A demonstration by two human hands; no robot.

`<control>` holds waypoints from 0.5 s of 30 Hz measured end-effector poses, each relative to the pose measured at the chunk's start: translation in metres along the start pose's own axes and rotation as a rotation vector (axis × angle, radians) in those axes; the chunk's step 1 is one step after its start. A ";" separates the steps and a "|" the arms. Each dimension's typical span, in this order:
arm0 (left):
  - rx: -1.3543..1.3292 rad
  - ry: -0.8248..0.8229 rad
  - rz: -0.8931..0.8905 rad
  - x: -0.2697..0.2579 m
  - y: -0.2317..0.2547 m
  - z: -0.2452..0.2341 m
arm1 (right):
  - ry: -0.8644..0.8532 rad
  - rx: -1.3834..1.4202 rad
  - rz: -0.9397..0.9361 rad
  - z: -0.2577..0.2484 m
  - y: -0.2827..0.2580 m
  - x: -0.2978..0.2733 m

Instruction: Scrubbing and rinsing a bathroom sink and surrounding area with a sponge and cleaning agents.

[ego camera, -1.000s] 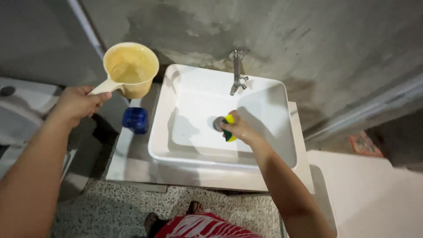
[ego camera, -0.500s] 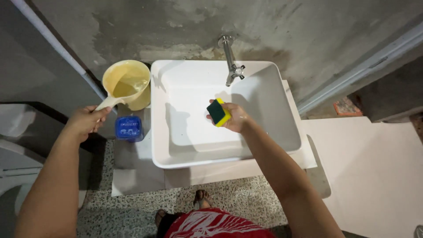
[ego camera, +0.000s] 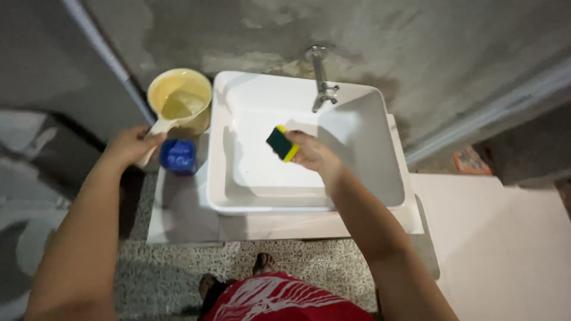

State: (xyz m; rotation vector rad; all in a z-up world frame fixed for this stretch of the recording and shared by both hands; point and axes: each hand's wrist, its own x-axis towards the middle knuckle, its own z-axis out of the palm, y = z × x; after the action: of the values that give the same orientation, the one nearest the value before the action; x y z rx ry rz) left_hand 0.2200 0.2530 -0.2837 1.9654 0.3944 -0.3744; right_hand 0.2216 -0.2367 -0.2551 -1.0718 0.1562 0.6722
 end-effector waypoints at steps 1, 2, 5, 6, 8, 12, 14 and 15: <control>0.105 0.060 0.102 0.001 -0.004 -0.003 | -0.019 0.017 -0.018 0.003 -0.001 0.001; 0.090 0.082 0.091 -0.014 0.001 -0.005 | -0.039 0.001 -0.005 0.002 -0.001 0.007; 0.282 0.330 0.213 -0.061 0.014 -0.007 | 0.146 -0.244 -0.047 -0.002 -0.004 0.024; 0.393 0.441 0.286 -0.077 0.014 -0.005 | 0.197 -0.299 -0.110 -0.004 -0.004 0.027; 0.500 0.567 0.345 -0.115 0.013 0.004 | 0.229 -0.363 -0.173 -0.001 -0.009 0.029; 0.391 0.850 0.643 -0.195 0.005 0.041 | 0.172 -0.374 -0.262 0.014 -0.015 0.037; 0.268 0.858 0.689 -0.227 -0.006 0.066 | 0.177 -0.535 -0.306 0.018 -0.010 0.044; 0.191 0.814 0.630 -0.239 -0.013 0.078 | 0.177 -0.560 -0.303 0.021 -0.008 0.048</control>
State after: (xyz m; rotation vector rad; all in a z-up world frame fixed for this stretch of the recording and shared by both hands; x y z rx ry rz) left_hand -0.0066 0.1615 -0.2226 2.2391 0.2188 0.8402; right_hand 0.2600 -0.2005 -0.2589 -1.6555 -0.0491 0.3475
